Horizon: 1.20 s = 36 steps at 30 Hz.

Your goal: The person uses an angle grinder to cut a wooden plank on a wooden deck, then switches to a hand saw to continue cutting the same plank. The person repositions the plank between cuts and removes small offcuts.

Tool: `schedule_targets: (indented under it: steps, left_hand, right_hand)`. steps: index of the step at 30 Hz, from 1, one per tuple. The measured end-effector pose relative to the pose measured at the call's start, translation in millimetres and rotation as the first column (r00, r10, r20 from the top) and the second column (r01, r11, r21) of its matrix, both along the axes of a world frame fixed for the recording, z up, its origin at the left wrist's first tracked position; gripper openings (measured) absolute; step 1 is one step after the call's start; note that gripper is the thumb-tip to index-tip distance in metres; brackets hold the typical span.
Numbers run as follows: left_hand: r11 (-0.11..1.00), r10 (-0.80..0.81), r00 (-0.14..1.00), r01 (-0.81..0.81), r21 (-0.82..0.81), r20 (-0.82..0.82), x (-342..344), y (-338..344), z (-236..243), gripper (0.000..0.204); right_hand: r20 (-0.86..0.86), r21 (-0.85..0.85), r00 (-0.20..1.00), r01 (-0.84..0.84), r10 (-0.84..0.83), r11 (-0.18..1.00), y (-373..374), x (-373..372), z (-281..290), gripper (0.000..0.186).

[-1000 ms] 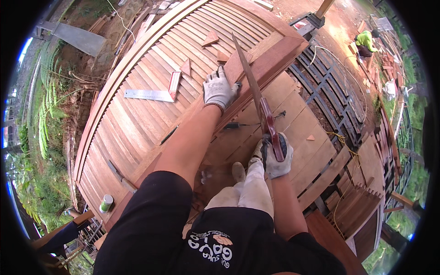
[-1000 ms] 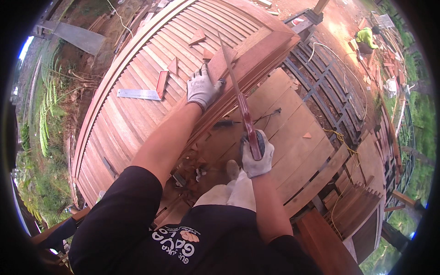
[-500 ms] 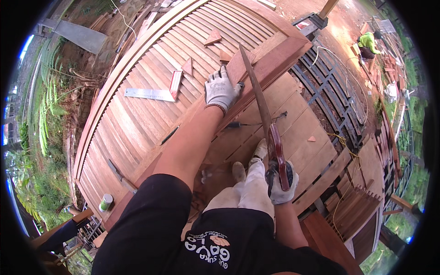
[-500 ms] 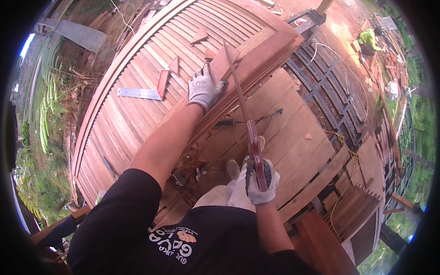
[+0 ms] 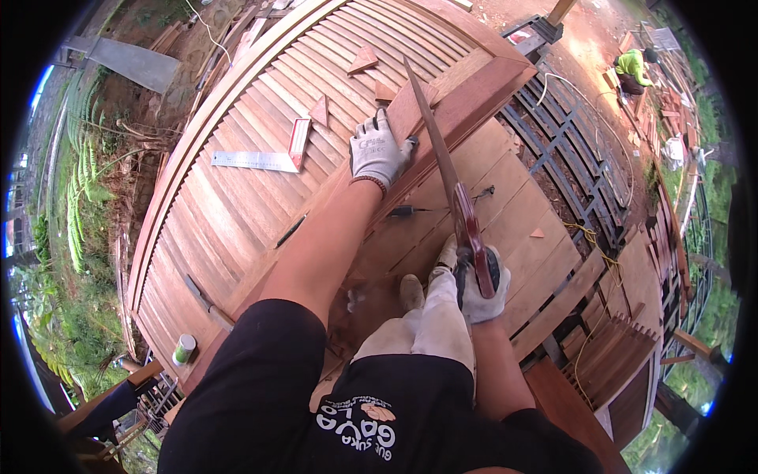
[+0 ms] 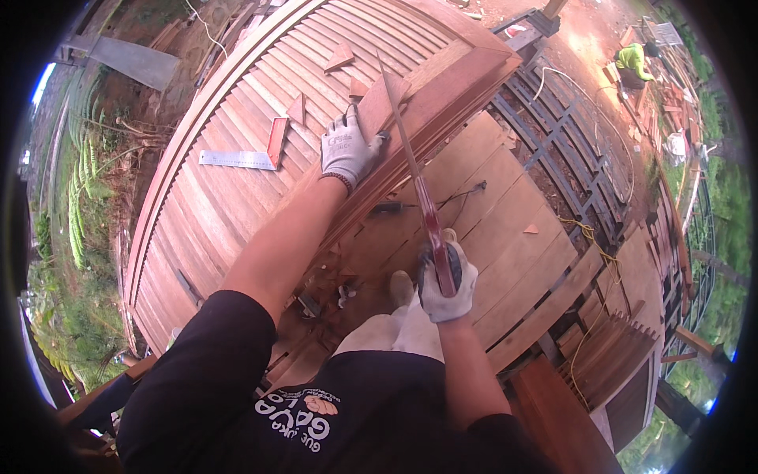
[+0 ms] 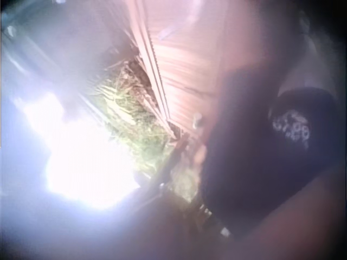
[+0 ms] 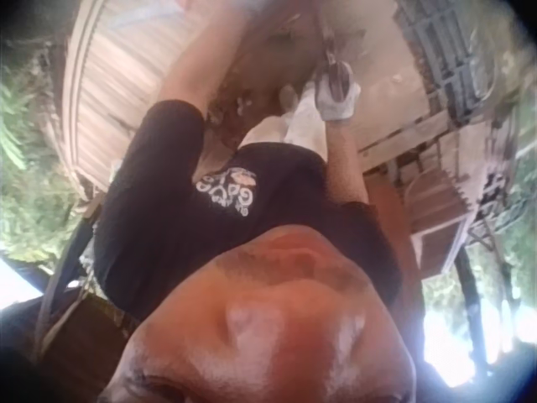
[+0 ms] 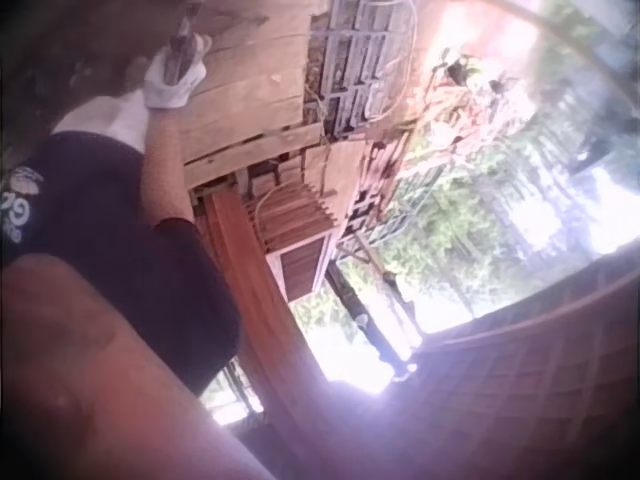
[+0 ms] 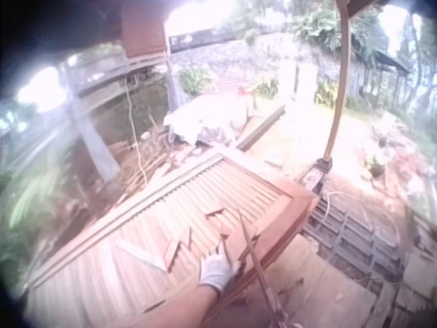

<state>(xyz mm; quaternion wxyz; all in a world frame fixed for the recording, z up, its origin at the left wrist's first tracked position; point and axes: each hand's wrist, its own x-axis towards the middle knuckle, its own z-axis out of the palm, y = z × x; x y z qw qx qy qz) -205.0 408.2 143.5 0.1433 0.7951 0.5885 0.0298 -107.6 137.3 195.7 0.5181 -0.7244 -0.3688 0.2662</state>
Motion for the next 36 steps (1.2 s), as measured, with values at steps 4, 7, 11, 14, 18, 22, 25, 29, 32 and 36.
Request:
schedule_targets:
  steps: [4, 7, 11, 14, 18, 22, 25, 29, 32, 36]
  left_hand:
    - [0.999, -0.027, 0.999, 0.026, 0.028, 0.026, 9.6, 7.1, 2.6, 0.098]
    - [1.000, 0.003, 1.000, -0.003, 0.018, 0.024, 1.0, 7.9, 2.9, 0.098]
    - [0.999, 0.010, 1.000, -0.010, 0.033, 0.021, 1.7, 10.2, 7.5, 0.097]
    - [1.000, -0.010, 0.999, 0.009, 0.012, 0.052, 6.6, 7.0, 7.5, 0.095]
    - [0.999, -0.026, 1.000, 0.026, 0.034, 0.011, 7.4, 7.2, 4.2, 0.095]
    - [1.000, -0.002, 1.000, 0.002, 0.014, 0.007, 3.0, 8.5, 7.6, 0.095]
    - [1.000, -0.004, 1.000, 0.004, -0.001, 0.014, 1.1, 2.2, 3.6, 0.095]
    - [1.000, -0.022, 1.000, 0.022, 0.006, 0.011, 10.8, 7.3, 4.2, 0.094]
    - [1.000, 0.006, 1.000, -0.006, 0.003, 0.007, 4.2, 8.0, 7.6, 0.092]
    - [1.000, 0.011, 1.000, -0.011, 0.010, 0.011, 2.9, 8.5, 5.9, 0.093]
  right_hand:
    - [-0.027, 0.077, 0.999, -0.016, 0.018, 0.997, 87.9, 22.1, -10.5, 0.013]
    - [0.024, 0.009, 1.000, 0.016, -0.016, 1.000, 35.1, 0.9, 6.9, 0.012]
    - [0.108, -0.046, 0.994, -0.032, 0.037, 0.998, -21.5, 0.1, 8.1, 0.012]
    - [0.050, 0.012, 0.999, -0.004, 0.004, 1.000, 52.5, 14.9, -6.8, 0.015]
    - [0.009, 0.018, 0.999, -0.046, 0.046, 0.999, 84.3, 18.2, -6.3, 0.013]
    - [-0.067, -0.050, 0.998, 0.004, -0.007, 0.999, -21.0, -2.9, -16.1, 0.018]
    - [-0.043, -0.045, 0.999, -0.020, 0.018, 0.999, -12.0, 3.9, -23.7, 0.017]
    - [-0.039, 0.053, 0.999, -0.020, 0.022, 0.998, 93.9, 20.5, -5.8, 0.017]
    - [0.011, 0.002, 0.999, -0.031, 0.031, 1.000, 43.3, 5.0, 1.1, 0.019]
    - [0.098, -0.054, 0.994, -0.041, 0.046, 0.998, -41.6, -9.9, -4.2, 0.020]
